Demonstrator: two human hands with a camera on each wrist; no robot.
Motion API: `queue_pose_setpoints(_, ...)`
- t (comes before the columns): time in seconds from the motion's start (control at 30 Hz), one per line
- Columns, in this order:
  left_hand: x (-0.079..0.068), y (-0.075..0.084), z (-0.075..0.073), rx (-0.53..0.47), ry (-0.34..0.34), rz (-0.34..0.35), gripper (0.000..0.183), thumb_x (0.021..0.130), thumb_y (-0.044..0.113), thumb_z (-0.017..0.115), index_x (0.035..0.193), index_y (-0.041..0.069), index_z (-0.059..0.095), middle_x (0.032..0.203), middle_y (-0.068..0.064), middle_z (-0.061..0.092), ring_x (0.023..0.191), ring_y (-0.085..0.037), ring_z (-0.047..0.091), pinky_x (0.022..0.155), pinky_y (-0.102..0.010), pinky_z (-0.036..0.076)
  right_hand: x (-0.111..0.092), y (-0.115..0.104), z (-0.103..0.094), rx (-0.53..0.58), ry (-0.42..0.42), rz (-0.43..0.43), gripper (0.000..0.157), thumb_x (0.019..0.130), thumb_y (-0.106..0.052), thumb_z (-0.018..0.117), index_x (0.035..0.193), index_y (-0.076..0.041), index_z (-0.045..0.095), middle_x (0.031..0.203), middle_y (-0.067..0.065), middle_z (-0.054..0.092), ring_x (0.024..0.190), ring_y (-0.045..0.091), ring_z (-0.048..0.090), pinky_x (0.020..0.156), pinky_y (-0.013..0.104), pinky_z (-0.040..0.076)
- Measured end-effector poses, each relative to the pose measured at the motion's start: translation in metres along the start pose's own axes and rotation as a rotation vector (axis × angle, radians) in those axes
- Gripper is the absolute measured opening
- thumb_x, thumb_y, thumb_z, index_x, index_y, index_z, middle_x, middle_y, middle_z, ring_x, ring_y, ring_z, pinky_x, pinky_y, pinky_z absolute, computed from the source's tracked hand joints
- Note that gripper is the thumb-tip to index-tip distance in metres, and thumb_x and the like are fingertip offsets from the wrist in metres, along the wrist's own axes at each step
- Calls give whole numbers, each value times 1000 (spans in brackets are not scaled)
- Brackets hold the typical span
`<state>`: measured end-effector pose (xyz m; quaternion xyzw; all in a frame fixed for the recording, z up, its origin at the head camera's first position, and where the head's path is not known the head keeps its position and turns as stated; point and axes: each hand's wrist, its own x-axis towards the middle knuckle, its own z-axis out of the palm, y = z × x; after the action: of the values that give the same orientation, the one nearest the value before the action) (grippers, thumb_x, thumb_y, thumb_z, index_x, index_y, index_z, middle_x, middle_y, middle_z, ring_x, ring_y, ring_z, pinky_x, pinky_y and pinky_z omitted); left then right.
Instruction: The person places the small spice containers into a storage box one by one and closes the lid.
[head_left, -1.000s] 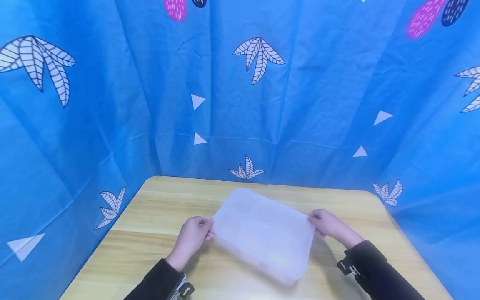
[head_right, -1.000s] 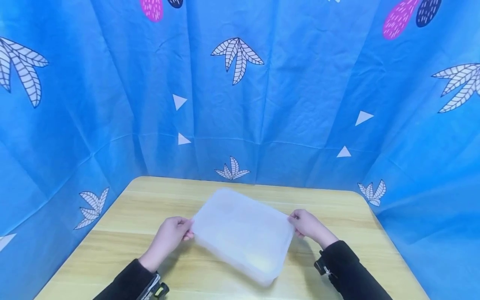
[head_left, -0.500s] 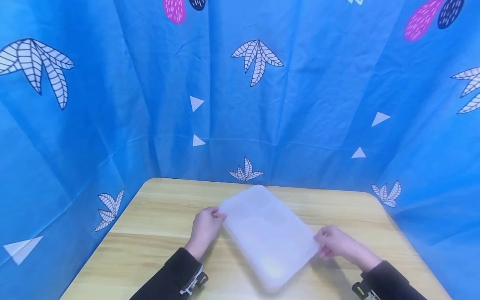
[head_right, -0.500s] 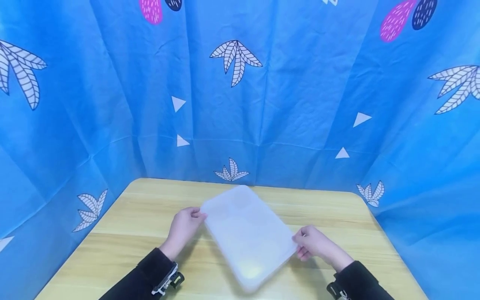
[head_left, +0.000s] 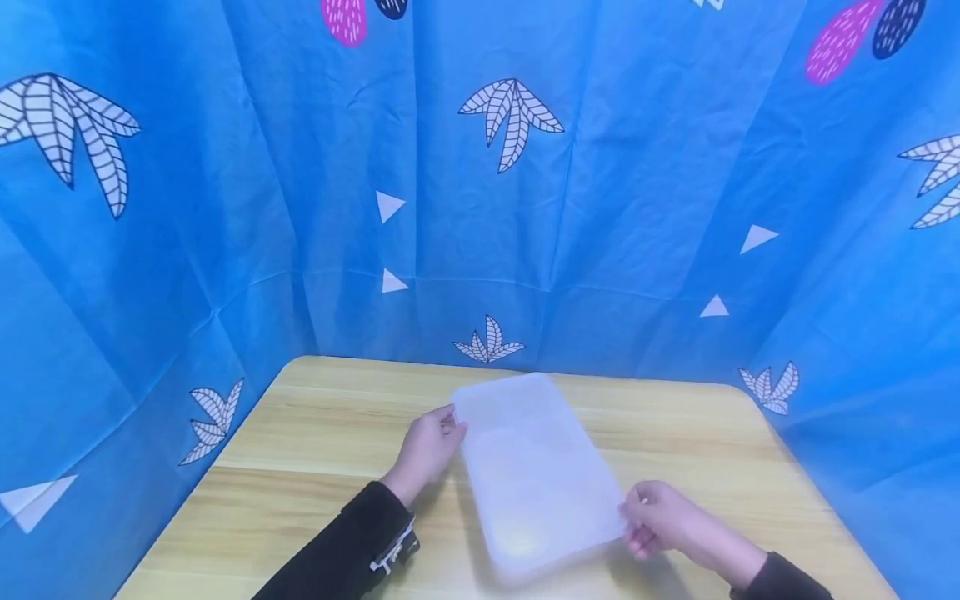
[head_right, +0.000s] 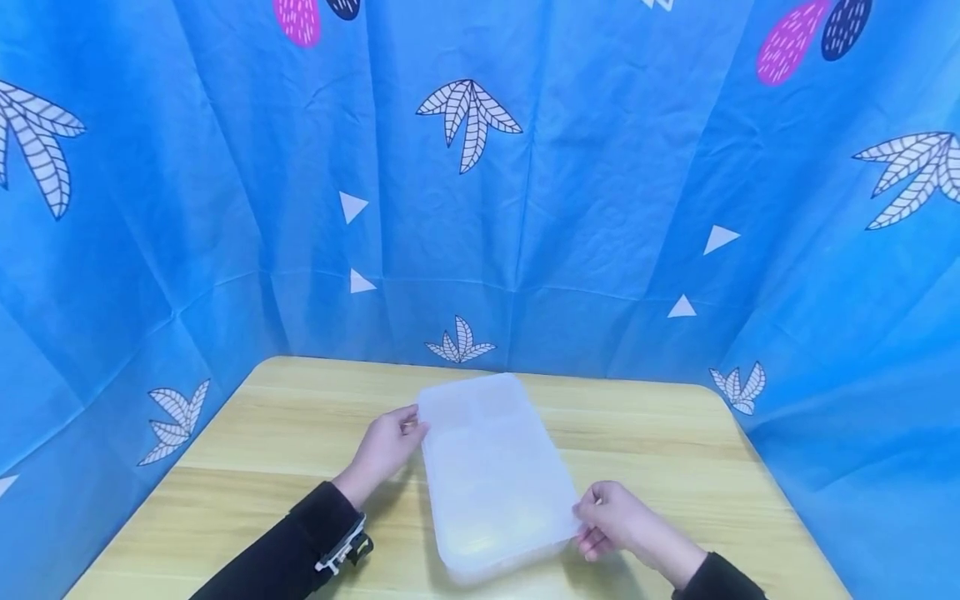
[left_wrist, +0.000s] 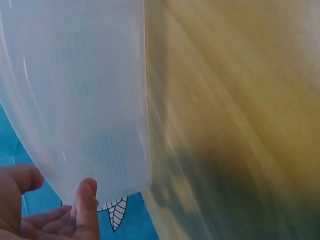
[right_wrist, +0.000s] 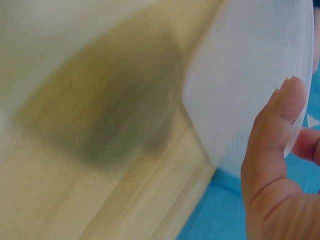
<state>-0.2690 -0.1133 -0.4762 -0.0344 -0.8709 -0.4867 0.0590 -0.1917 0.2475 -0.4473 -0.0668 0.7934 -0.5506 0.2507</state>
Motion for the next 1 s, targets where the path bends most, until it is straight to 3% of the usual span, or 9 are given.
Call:
queue_pose_setpoints(0.17, 5, -3, 3, 3, -81, 28, 52, 102, 19, 58, 144, -9, 45, 136, -26, 56, 119, -37, 61, 97, -45, 52, -7, 2, 11, 32, -31, 8, 14, 98, -10, 53, 98, 4, 48, 75, 14, 66, 60, 17, 65, 60, 32, 60)
queue_pose_setpoints(0.47, 18, -5, 6, 4, -193, 114, 51, 107, 18, 47, 148, -9, 36, 150, -26, 42, 134, -39, 48, 111, -49, 40, -8, 5, 26, 74, 0, -25, 13, 98, -9, 52, 97, 2, 44, 76, 13, 65, 62, 19, 65, 61, 34, 61)
queue_pose_setpoints(1.0, 24, 1, 9, -13, -216, 105, 49, 108, 15, 43, 147, -13, 35, 150, -28, 41, 138, -40, 42, 113, -50, 36, -6, 2, 36, 117, -25, -34, 14, 97, -10, 52, 96, -3, 41, 75, 14, 67, 59, 17, 65, 59, 31, 60)
